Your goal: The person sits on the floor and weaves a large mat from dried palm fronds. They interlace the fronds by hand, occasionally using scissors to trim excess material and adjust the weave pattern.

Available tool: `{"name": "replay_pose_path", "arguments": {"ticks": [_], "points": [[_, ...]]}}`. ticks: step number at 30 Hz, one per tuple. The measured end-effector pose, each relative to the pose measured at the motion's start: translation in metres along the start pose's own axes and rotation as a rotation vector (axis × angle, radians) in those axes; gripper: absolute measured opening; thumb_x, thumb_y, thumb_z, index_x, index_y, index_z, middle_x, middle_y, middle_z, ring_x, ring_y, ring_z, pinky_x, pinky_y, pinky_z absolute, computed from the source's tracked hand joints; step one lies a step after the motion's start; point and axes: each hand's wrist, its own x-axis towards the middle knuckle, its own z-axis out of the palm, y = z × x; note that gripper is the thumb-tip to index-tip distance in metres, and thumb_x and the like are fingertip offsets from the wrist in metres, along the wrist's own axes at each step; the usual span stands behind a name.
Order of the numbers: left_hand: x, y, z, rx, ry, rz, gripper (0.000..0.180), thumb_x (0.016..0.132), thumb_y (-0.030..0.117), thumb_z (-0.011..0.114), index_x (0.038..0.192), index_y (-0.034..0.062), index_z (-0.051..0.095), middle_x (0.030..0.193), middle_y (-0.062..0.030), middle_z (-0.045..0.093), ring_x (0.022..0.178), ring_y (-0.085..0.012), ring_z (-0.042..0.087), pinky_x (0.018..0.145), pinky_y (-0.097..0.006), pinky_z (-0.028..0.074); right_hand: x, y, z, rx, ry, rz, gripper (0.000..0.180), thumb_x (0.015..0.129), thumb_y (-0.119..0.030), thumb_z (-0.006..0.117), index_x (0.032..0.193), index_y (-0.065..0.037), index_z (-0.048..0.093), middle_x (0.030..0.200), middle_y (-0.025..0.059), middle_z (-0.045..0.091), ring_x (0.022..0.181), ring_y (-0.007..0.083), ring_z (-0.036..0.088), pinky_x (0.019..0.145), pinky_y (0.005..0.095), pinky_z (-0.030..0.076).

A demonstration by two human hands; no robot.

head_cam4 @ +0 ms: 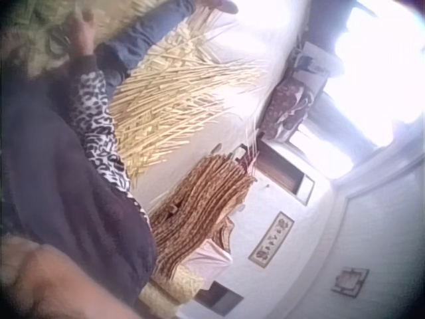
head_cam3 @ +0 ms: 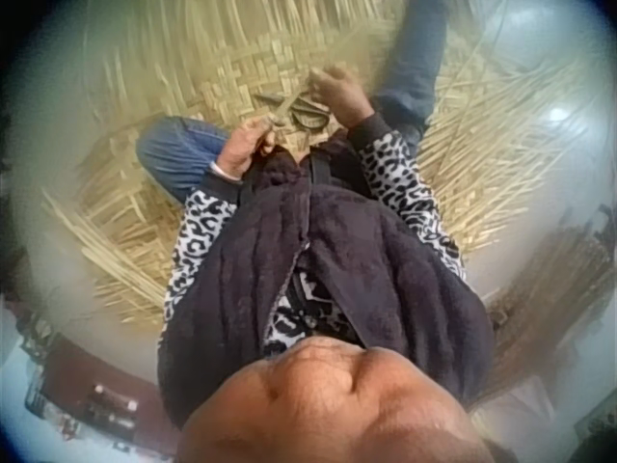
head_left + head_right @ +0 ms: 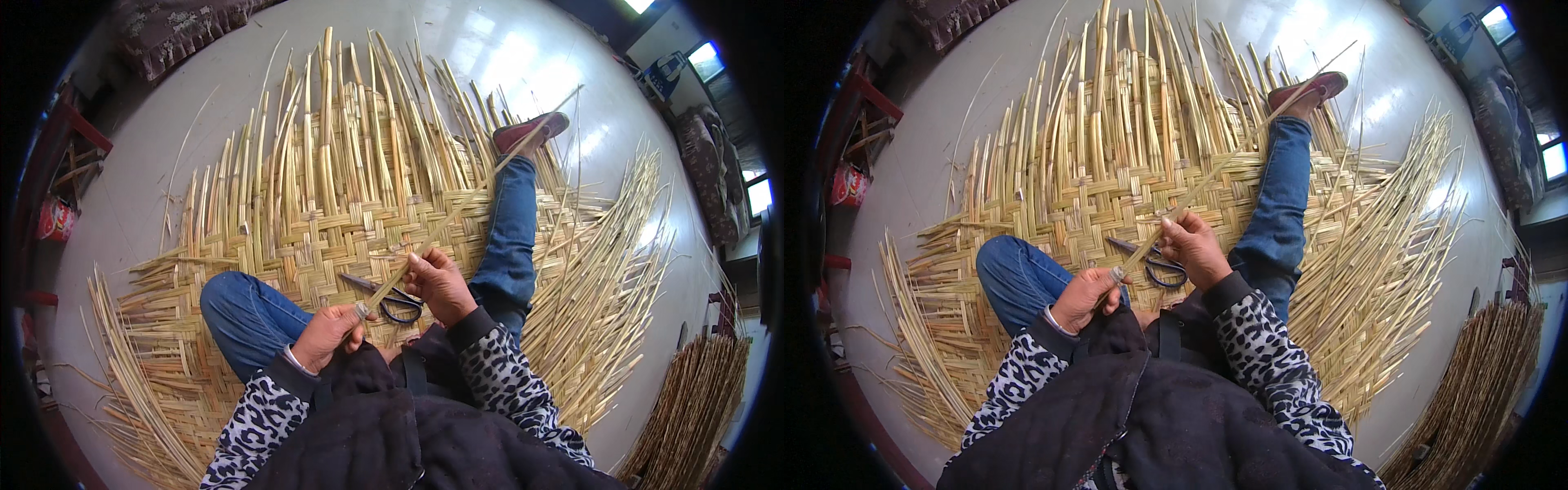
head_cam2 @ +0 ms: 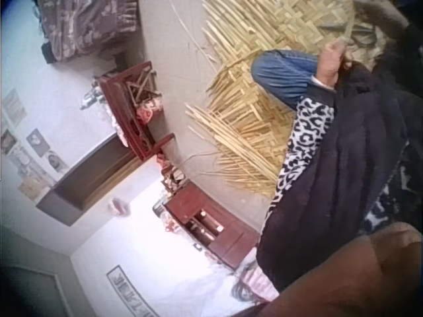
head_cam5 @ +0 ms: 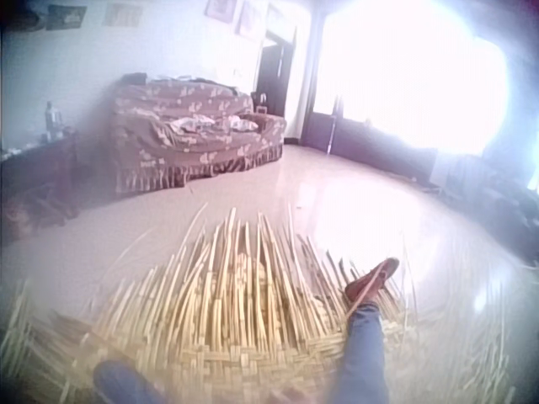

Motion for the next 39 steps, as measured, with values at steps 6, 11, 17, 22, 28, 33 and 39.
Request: {"name": "replay_pose_path", "arguments": {"ticks": [6,11,17,22,28,33,39], "points": [[-0.003,0.0,-0.013,-0.356,-0.27,-0.152,0.027,0.103,0.023,0.051,0.103,-0.0023,0.061,0.056,0.0003,0.052,0.046,-0.0078,0.048,0.045,-0.022,0.038,-0.006,-0.013,0.003,0.148,-0.179,0.048,0.011,0.095,-0.017,0.066,0.102,-0.009,0.061,0.089,-0.0016,0.063,0.071,0.0086,0.06,0.063,0.0231,0.051],[0.002,-0.008,-0.012,-0.34,-0.334,-0.091,0.03,0.103,0.024,0.052,0.109,-0.0033,0.061,0.065,-0.0016,0.058,0.054,-0.0092,0.053,0.051,-0.023,0.044,-0.005,-0.01,0.002,0.147,-0.184,-0.01,0.013,0.096,-0.017,0.065,0.103,-0.009,0.06,0.089,-0.0006,0.063,0.071,0.0083,0.059,0.063,0.0231,0.05],[0.006,-0.003,-0.009,-0.081,-0.184,-0.038,0.03,0.1,0.025,0.057,0.109,-0.0022,0.064,0.085,-0.0047,0.068,0.074,-0.0123,0.065,0.071,-0.025,0.054,-0.002,-0.004,-0.001,0.154,-0.189,-0.053,0.008,0.097,-0.015,0.061,0.101,-0.008,0.06,0.09,0.0019,0.063,0.073,0.011,0.06,0.066,0.0273,0.051],[0.016,0.01,0.004,0.137,-0.098,0.096,0.027,0.096,0.022,0.065,0.107,-0.0015,0.066,0.088,-0.0047,0.069,0.08,-0.0129,0.067,0.077,-0.026,0.055,0.0,-0.002,0.002,0.007,-0.117,-0.097,0.011,0.096,-0.016,0.064,0.101,-0.007,0.059,0.088,0.0009,0.062,0.071,0.0101,0.059,0.065,0.025,0.05],[0.031,0.023,0.019,0.212,-0.004,0.228,0.019,0.094,0.015,0.066,0.105,-0.0019,0.066,0.086,-0.0022,0.067,0.076,-0.0089,0.062,0.071,-0.024,0.052,-0.001,0.001,0.012,-0.172,-0.099,-0.104,0.014,0.094,-0.016,0.067,0.099,-0.006,0.059,0.081,-0.0003,0.061,0.068,0.0083,0.057,0.063,0.0217,0.047],[0.034,0.013,0.028,0.435,0.211,0.407,0.015,0.091,0.009,0.068,0.099,-0.0034,0.069,0.084,-0.0016,0.067,0.074,-0.0065,0.058,0.068,-0.023,0.048,0.003,0.005,0.015,-0.29,-0.116,-0.198,0.014,0.093,-0.017,0.068,0.098,-0.007,0.06,0.08,-0.001,0.061,0.068,0.0067,0.056,0.063,0.0213,0.046],[0.026,0.017,0.02,0.006,-0.01,0.154,0.015,0.094,0.015,0.067,0.1,0.0009,0.067,0.078,-0.002,0.065,0.068,-0.0087,0.059,0.063,-0.022,0.048,-0.002,0.003,0.01,0.039,-0.165,0.028,0.008,0.095,-0.014,0.065,0.099,-0.007,0.061,0.085,0.0001,0.064,0.076,0.0094,0.062,0.069,0.0232,0.052]]}}
